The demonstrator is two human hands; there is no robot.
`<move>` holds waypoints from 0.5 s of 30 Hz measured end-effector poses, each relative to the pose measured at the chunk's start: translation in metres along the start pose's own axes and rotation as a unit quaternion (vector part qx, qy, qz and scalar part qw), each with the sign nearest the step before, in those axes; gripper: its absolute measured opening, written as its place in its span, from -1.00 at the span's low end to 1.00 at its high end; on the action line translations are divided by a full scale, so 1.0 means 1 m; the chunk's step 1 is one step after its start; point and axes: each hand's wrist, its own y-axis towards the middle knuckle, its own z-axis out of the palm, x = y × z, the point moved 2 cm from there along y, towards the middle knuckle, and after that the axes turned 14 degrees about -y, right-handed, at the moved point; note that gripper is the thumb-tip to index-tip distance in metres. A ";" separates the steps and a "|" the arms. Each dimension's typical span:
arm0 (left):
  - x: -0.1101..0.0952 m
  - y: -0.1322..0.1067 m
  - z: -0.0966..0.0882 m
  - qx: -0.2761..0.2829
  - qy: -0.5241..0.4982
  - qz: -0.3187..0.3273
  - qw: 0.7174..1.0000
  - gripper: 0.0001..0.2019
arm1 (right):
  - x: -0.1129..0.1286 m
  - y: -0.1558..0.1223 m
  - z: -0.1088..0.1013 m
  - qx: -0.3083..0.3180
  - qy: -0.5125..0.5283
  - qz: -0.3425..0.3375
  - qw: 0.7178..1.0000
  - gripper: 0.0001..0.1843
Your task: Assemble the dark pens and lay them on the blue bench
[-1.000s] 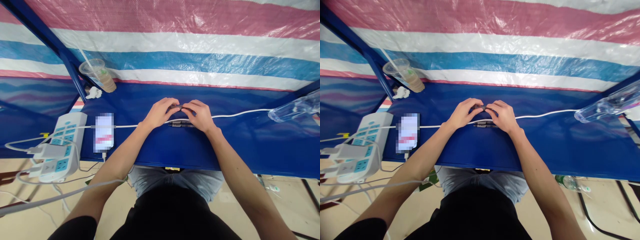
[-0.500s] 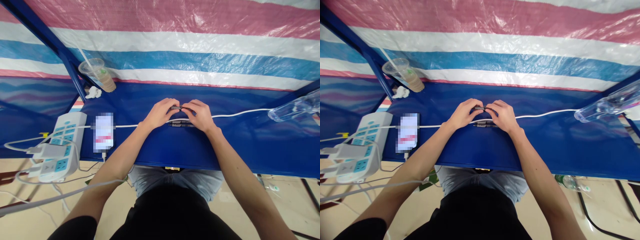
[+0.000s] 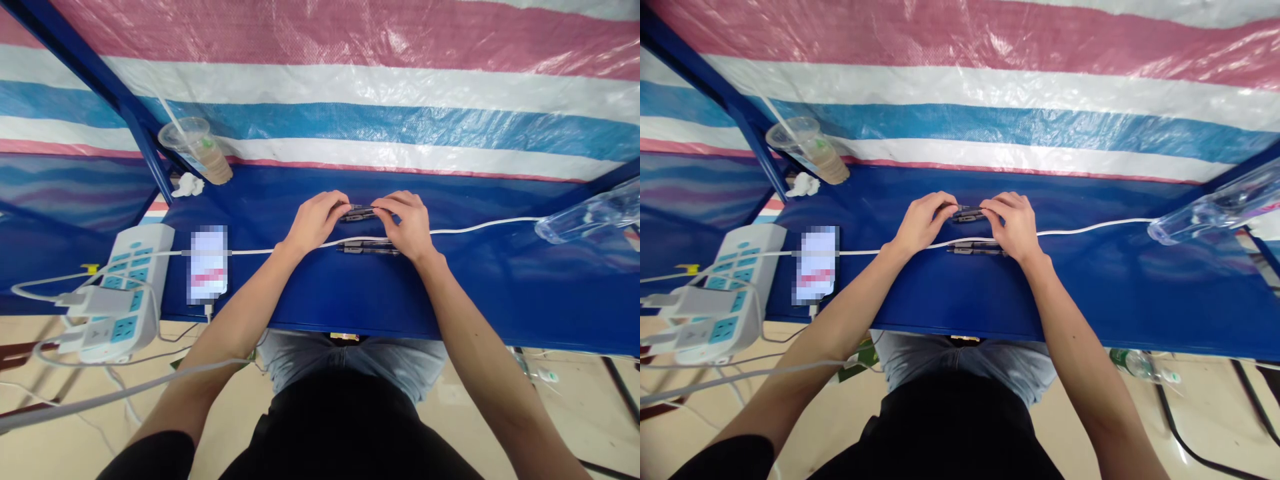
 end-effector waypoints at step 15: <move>-0.006 -0.001 0.007 0.042 -0.019 0.002 0.999 -0.63 | 0.017 -0.001 0.008 -0.011 0.072 -0.028 0.997 -0.81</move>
